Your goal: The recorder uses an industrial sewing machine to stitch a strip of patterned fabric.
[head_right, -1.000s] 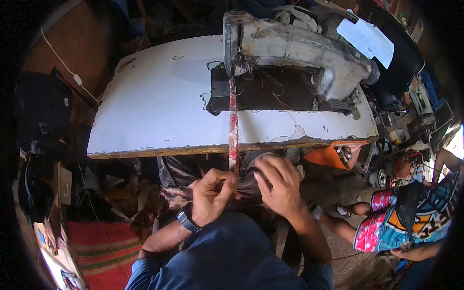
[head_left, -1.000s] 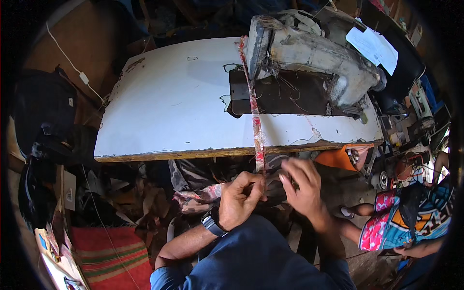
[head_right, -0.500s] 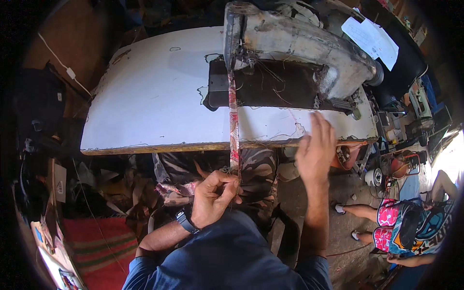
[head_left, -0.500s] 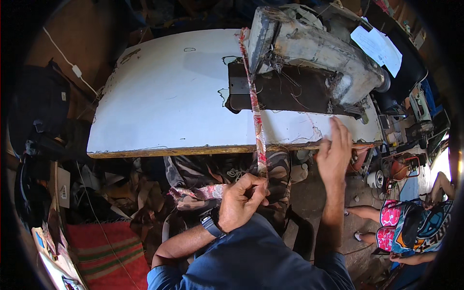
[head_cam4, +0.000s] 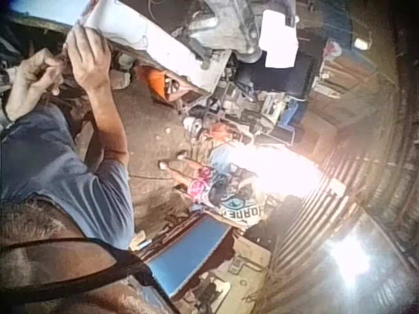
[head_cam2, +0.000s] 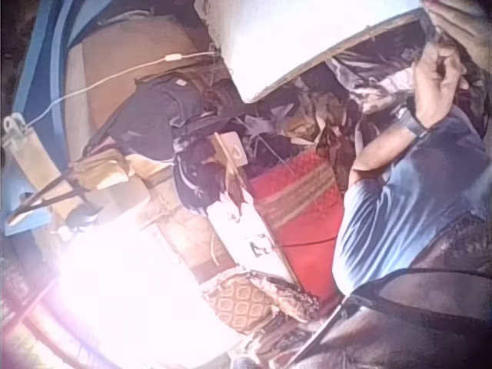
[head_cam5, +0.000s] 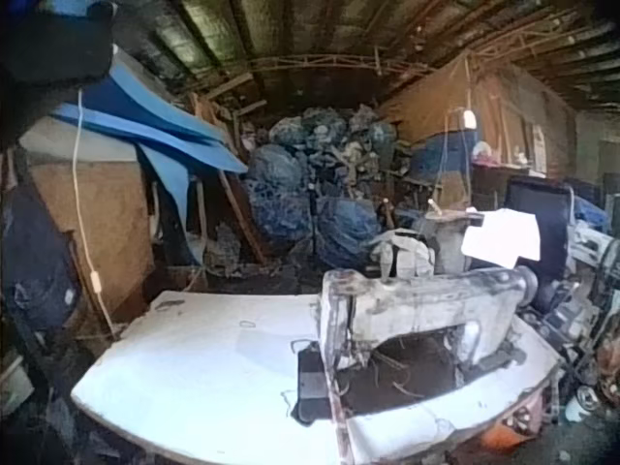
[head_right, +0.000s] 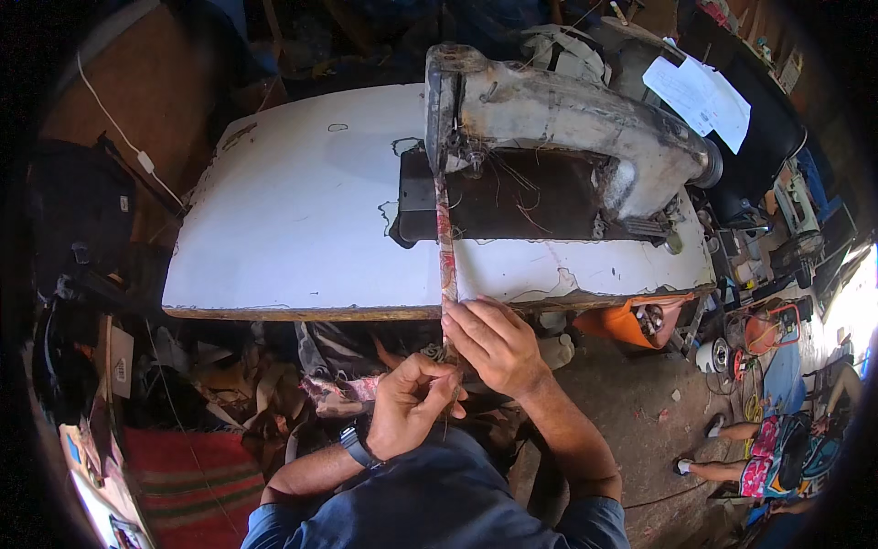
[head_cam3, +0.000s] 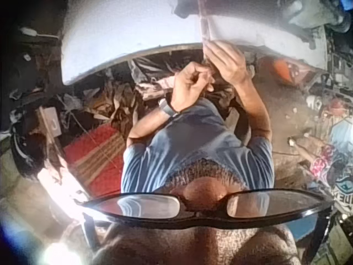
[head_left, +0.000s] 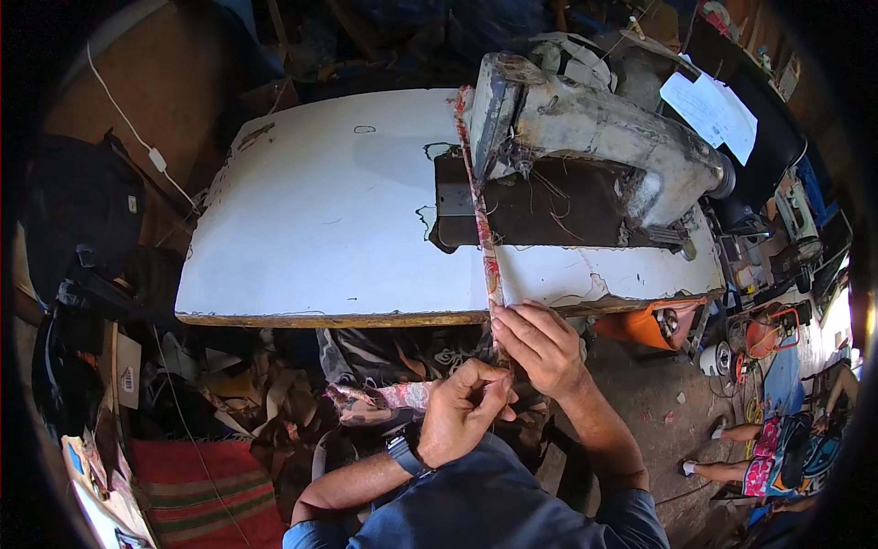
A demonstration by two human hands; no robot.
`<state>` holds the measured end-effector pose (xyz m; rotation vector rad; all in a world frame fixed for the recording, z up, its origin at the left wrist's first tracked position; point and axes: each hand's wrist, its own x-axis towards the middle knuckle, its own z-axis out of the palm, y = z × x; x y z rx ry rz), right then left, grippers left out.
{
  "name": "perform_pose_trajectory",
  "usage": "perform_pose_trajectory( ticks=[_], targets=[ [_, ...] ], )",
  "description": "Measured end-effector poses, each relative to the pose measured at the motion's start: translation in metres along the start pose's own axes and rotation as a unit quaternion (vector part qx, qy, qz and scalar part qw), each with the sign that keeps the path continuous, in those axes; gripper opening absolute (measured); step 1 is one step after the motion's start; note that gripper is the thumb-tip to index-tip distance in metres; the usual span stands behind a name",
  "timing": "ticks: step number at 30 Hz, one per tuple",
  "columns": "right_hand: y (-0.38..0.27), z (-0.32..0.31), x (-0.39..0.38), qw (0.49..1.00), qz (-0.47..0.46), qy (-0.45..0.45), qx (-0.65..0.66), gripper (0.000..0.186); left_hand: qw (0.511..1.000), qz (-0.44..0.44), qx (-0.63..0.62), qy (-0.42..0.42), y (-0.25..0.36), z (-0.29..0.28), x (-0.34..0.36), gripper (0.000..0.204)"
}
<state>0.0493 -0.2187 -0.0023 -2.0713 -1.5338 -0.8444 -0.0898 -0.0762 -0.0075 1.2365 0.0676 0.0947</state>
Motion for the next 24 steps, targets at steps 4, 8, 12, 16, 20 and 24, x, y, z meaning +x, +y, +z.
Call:
perform_pose_trajectory(
  ticks=[4, 8, 12, 16, 20, 24],
  targets=[
    [-0.004, -0.001, -0.01, 0.998, 0.042, -0.004, 0.048, 0.022, 0.932, 0.143, 0.32, -0.091, 0.044, -0.024, 0.028, 0.019],
    [0.002, -0.002, -0.022, 0.994, 0.093, -0.002, 0.058, 0.02, 0.898, 0.118, 0.423, 0.008, 0.074, -0.065, 0.149, 0.033],
    [-0.01, 0.002, -0.006, 0.992, 0.091, 0.023, 0.083, 0.023, 0.8, 0.141, 0.581, 0.055, 0.051, -0.121, 0.293, 0.036],
    [-0.007, -0.002, -0.008, 0.988, 0.117, 0.016, 0.096, 0.021, 0.766, 0.052, 0.64, -0.03, 0.052, -0.111, 0.349, 0.045],
    [-0.003, -0.002, -0.013, 0.987, 0.129, 0.01, 0.094, 0.022, 0.778, 0.042, 0.626, -0.042, 0.045, -0.106, 0.353, 0.034],
    [0.002, -0.002, -0.016, 0.989, 0.119, -0.016, 0.091, 0.025, 0.771, 0.154, 0.616, 0.046, 0.024, -0.103, 0.337, 0.024]
  ],
)
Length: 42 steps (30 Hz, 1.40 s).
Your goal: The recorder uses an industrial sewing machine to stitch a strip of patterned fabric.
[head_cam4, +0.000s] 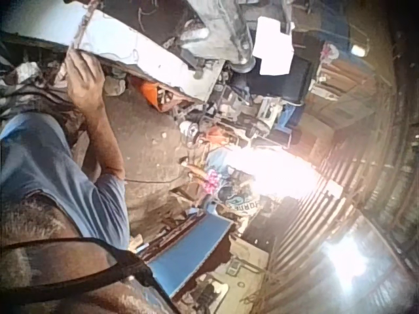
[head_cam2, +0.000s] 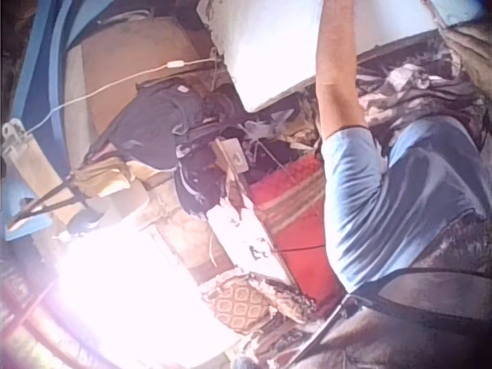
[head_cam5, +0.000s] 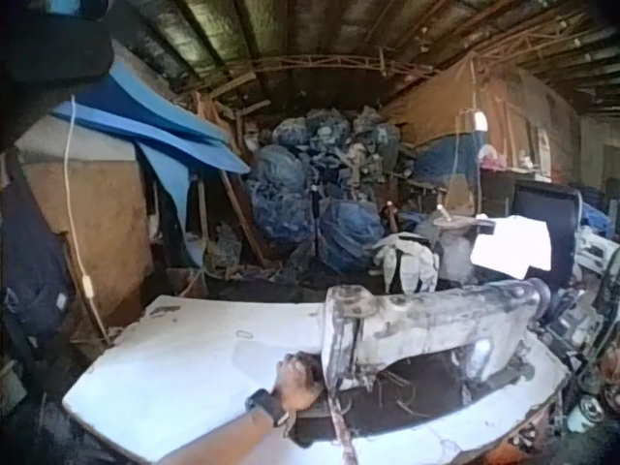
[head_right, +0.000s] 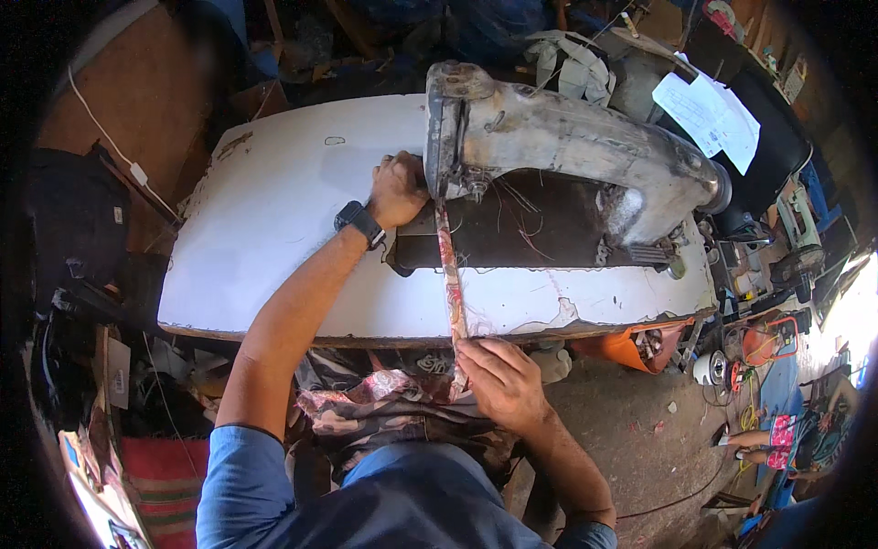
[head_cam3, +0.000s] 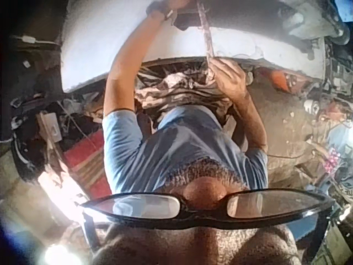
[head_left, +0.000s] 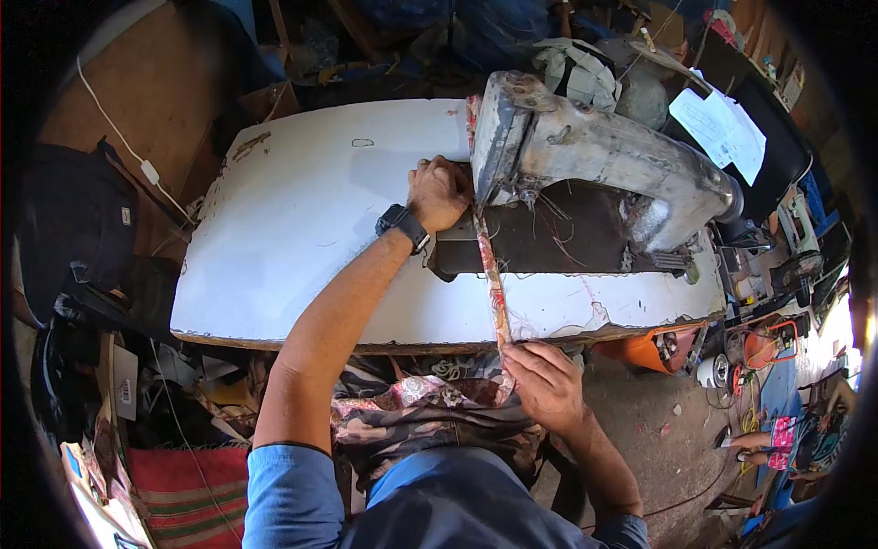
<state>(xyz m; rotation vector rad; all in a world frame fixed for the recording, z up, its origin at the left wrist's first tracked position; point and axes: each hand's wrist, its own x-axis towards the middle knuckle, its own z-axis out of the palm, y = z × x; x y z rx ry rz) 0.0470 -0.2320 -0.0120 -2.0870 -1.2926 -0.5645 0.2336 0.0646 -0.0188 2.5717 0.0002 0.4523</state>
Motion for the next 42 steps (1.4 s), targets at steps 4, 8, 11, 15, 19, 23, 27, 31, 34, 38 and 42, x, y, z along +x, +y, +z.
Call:
perform_pose_trajectory(
  ticks=[4, 8, 11, 15, 19, 23, 27, 31, 34, 38, 42],
  targets=[
    [0.005, -0.005, 0.004, 0.999, -0.003, -0.039, -0.019, 0.027, 0.998, 0.031, 0.01, 0.062, 0.0, 0.001, -0.001, 0.017],
    [0.013, -0.004, 0.018, 0.999, -0.01, -0.038, -0.017, 0.026, 0.996, 0.045, 0.029, 0.074, -0.002, 0.001, 0.005, 0.017],
    [0.021, -0.001, 0.025, 0.999, -0.01, -0.041, -0.015, 0.028, 0.994, 0.047, 0.057, 0.082, -0.01, 0.006, 0.017, 0.022],
    [0.034, 0.002, 0.031, 0.998, 0.003, -0.059, -0.017, 0.031, 0.992, 0.052, 0.053, 0.103, -0.015, 0.011, 0.027, 0.026],
    [0.046, 0.002, 0.044, 0.997, 0.015, -0.075, -0.002, 0.034, 0.988, 0.057, 0.065, 0.125, -0.02, 0.013, 0.041, 0.02],
    [0.055, 0.002, 0.059, 0.996, 0.024, -0.087, 0.016, 0.035, 0.985, 0.059, 0.048, 0.156, -0.028, 0.015, 0.055, 0.013],
    [0.063, 0.005, 0.075, 0.994, 0.027, -0.105, 0.022, 0.037, 0.984, 0.037, 0.084, 0.152, -0.036, 0.017, 0.071, 0.014],
    [0.075, 0.014, 0.086, 0.993, 0.024, -0.108, 0.028, 0.036, 0.983, 0.043, 0.091, 0.154, -0.04, 0.019, 0.084, 0.019],
    [0.085, 0.02, 0.091, 0.995, 0.008, -0.099, 0.024, 0.037, 0.983, 0.019, 0.117, 0.137, -0.04, 0.019, 0.097, 0.022],
    [0.092, 0.025, 0.098, 0.993, 0.024, -0.112, 0.013, 0.035, 0.984, 0.025, 0.125, 0.123, -0.044, 0.017, 0.107, 0.027],
    [0.09, 0.025, 0.104, 0.989, 0.047, -0.137, -0.01, 0.035, 0.983, 0.02, 0.145, 0.107, -0.044, 0.014, 0.114, 0.029]
  ],
)
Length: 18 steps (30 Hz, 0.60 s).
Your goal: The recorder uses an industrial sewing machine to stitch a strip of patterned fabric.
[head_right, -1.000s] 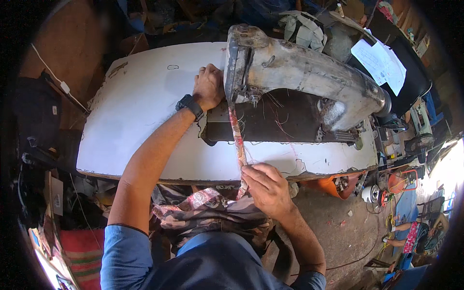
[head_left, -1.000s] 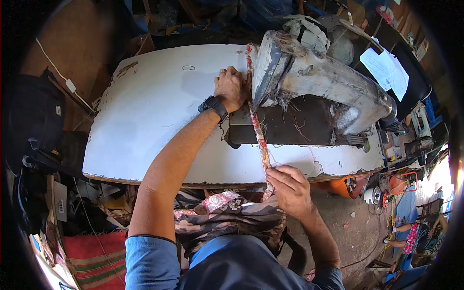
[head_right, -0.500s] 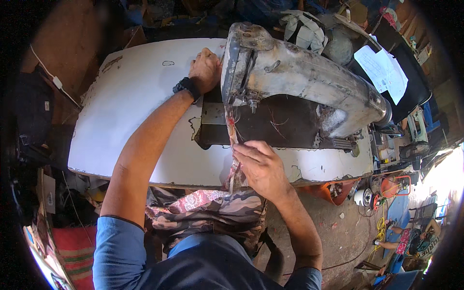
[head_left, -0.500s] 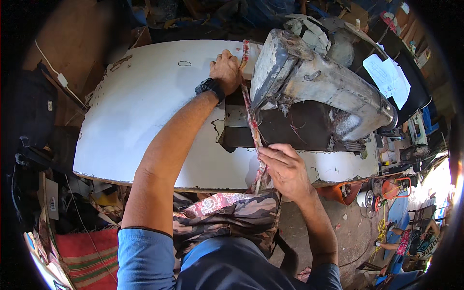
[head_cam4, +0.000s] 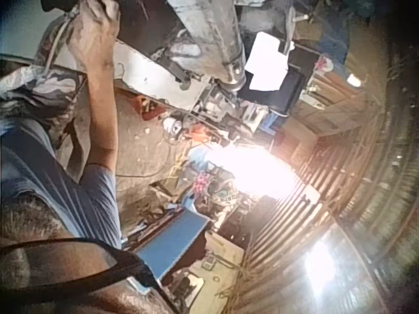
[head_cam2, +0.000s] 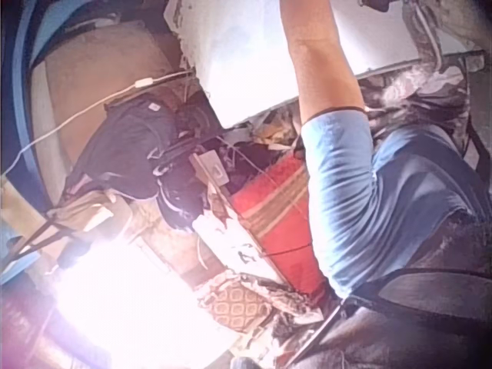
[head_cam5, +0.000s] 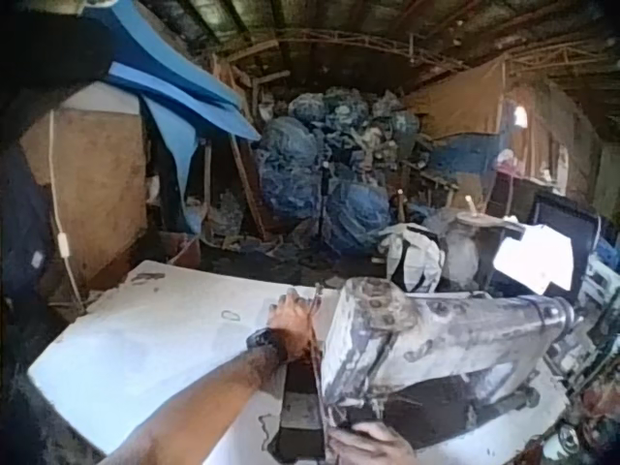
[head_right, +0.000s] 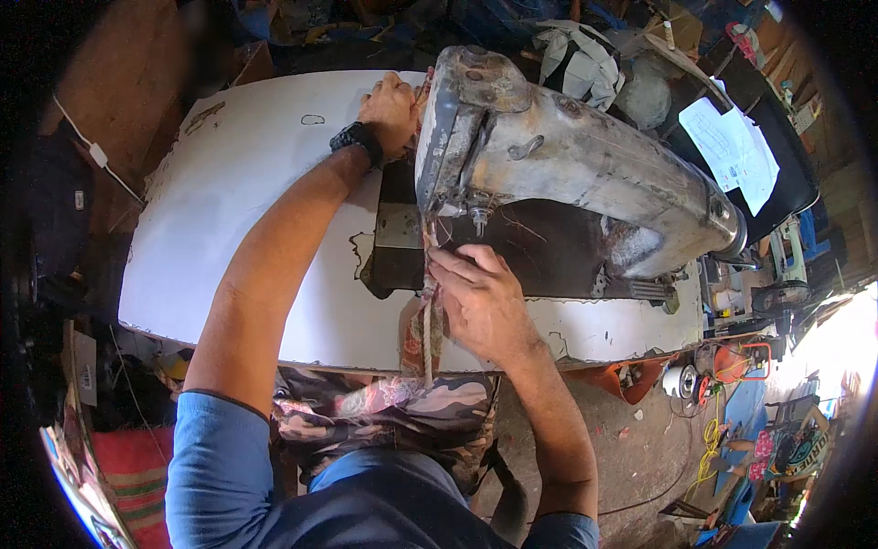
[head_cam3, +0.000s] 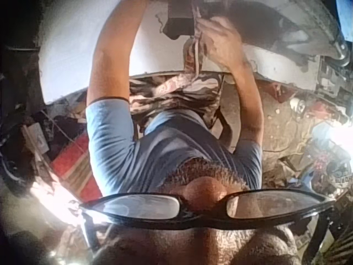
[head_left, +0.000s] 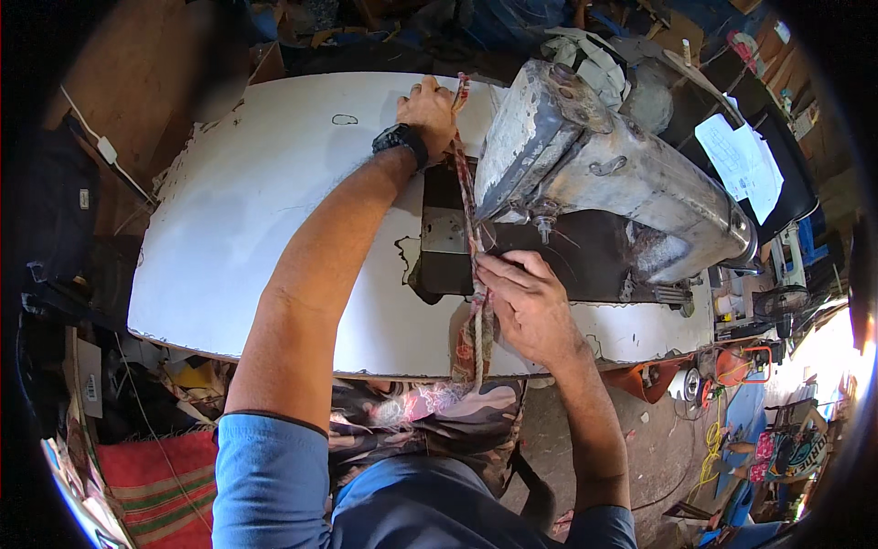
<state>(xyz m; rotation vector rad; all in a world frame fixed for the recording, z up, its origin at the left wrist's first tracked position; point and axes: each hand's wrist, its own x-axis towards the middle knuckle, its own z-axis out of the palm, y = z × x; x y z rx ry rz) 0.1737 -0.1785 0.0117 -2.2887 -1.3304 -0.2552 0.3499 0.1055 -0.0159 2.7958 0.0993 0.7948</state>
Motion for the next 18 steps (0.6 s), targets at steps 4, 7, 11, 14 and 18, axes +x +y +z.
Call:
perform_pose_trajectory(
  ticks=[4, 7, 11, 14, 18],
  targets=[
    [-0.002, 0.005, 0.003, 0.999, 0.0, 0.0, -0.048, 0.037, 0.999, -0.025, -0.023, -0.008, -0.002, 0.004, 0.011, 0.028],
    [-0.003, 0.009, 0.0, 0.995, 0.012, -0.006, -0.098, 0.042, 1.0, -0.009, -0.008, -0.002, 0.003, 0.014, 0.011, 0.028],
    [-0.034, 0.02, 0.028, 0.993, -0.038, 0.008, -0.114, 0.044, 0.997, -0.025, 0.065, 0.011, -0.099, 0.006, 0.011, 0.034],
    [-0.01, 0.006, 0.013, 0.984, 0.012, -0.01, -0.178, 0.045, 0.984, 0.113, -0.116, 0.078, -0.037, -0.008, -0.009, 0.048],
    [-0.025, -0.003, -0.013, 0.983, -0.007, 0.094, -0.158, 0.033, 0.947, 0.038, -0.309, 0.076, 0.014, -0.136, -0.124, 0.025]
  ],
)
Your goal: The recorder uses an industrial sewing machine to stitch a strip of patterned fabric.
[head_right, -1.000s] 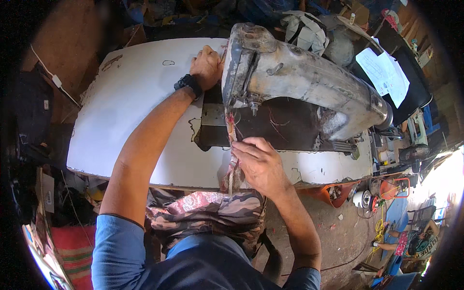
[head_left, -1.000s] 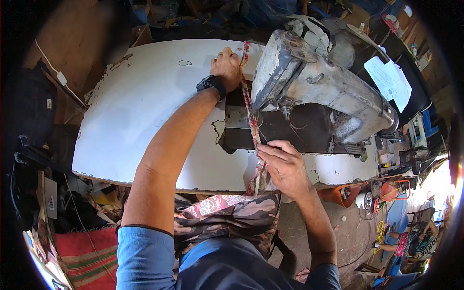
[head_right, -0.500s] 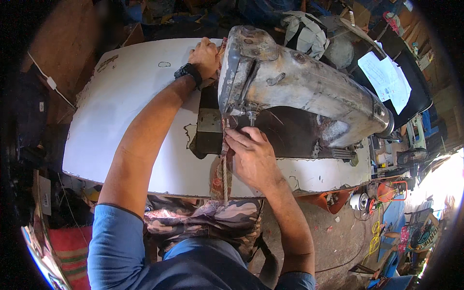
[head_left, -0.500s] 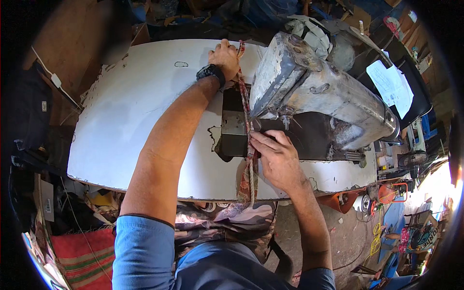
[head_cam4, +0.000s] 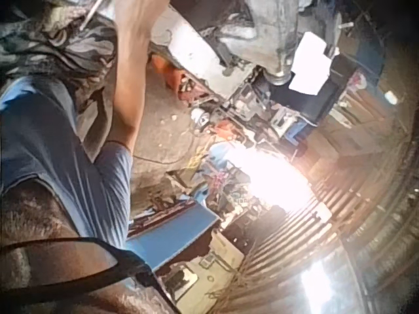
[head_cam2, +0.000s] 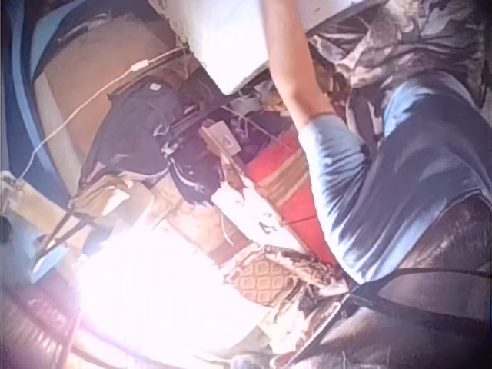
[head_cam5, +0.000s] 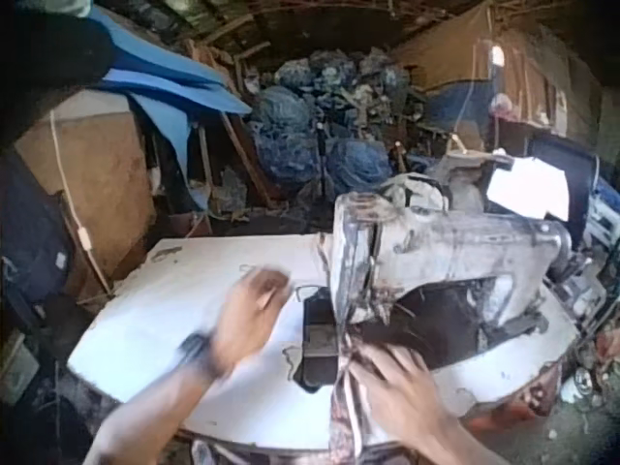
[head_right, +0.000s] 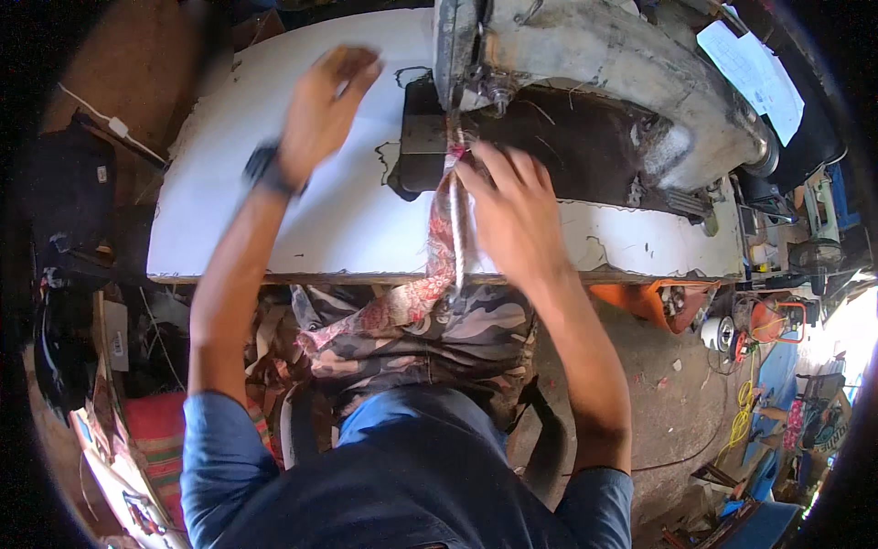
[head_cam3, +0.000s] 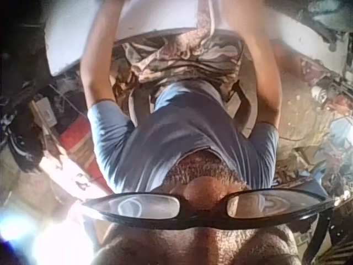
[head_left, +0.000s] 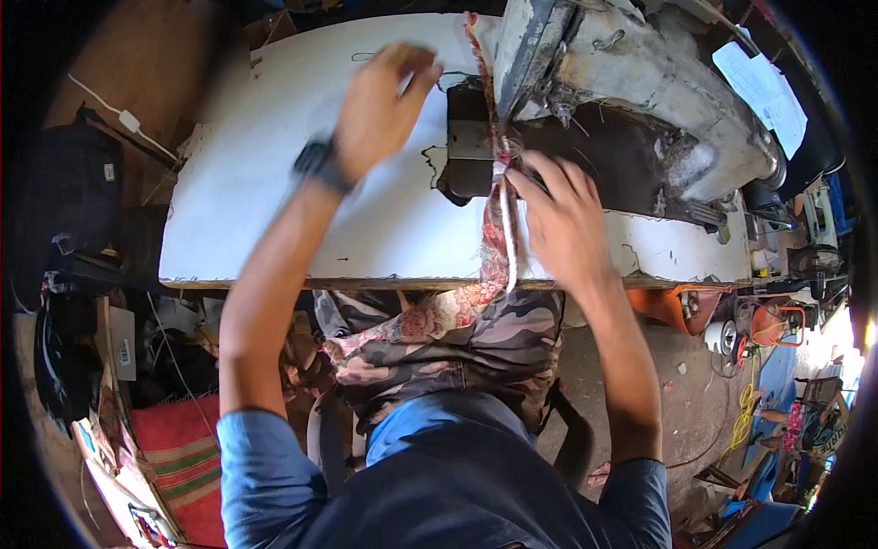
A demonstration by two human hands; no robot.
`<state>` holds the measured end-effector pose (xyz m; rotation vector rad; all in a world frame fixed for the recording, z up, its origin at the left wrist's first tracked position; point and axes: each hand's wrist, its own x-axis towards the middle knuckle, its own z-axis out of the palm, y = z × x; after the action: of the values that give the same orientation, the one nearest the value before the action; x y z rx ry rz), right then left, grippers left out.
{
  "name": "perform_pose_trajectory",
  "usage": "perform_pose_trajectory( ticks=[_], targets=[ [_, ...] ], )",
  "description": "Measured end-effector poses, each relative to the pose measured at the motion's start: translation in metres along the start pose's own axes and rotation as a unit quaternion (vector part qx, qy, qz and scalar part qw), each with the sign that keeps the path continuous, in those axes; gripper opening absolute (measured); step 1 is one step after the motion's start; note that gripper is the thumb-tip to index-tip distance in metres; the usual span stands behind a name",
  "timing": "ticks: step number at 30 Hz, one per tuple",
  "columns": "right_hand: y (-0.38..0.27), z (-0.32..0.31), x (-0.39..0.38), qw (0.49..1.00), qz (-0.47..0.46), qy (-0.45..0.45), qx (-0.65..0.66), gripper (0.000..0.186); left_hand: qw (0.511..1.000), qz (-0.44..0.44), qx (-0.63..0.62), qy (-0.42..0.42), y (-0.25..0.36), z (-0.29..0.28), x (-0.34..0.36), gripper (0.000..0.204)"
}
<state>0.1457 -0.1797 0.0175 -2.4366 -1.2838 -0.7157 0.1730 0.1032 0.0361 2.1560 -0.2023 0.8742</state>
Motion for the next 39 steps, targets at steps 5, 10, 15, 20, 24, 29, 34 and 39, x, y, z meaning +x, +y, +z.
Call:
perform_pose_trajectory(
  ticks=[5, 10, 15, 20, 24, 29, 34, 39],
  targets=[
    [-0.075, -0.015, -0.124, 0.931, 0.187, 0.059, 0.309, 0.011, 0.968, -0.212, 0.021, -0.13, 0.118, -0.101, -0.178, 0.03],
    [-0.087, 0.034, -0.149, 0.842, 0.346, -0.086, 0.405, 0.044, 0.918, -0.239, -0.005, -0.318, 0.054, -0.084, -0.264, 0.058],
    [-0.087, 0.035, -0.152, 0.754, 0.346, -0.174, 0.53, 0.028, 0.833, -0.348, -0.135, -0.408, 0.067, -0.078, -0.239, 0.04],
    [-0.118, 0.008, -0.2, 0.674, 0.396, -0.11, 0.613, 0.025, 0.988, -0.136, 0.059, -0.042, 0.164, -0.134, -0.223, 0.012],
    [-0.125, -0.081, -0.167, 0.603, 0.273, 0.038, 0.748, 0.035, 0.91, 0.156, 0.219, -0.315, 0.226, -0.119, -0.249, 0.021],
    [-0.125, -0.149, -0.155, 0.481, 0.165, 0.11, 0.854, 0.05, 0.923, 0.159, 0.085, -0.34, 0.177, -0.072, -0.276, 0.014],
    [-0.131, -0.162, -0.176, 0.665, 0.135, -0.012, 0.735, 0.04, 0.978, -0.127, 0.067, -0.15, 0.119, -0.029, -0.241, 0.039],
    [-0.143, -0.155, -0.178, 0.691, 0.11, -0.16, 0.696, 0.025, 0.951, -0.218, -0.079, -0.204, 0.108, 0.006, -0.242, 0.045]
  ],
)
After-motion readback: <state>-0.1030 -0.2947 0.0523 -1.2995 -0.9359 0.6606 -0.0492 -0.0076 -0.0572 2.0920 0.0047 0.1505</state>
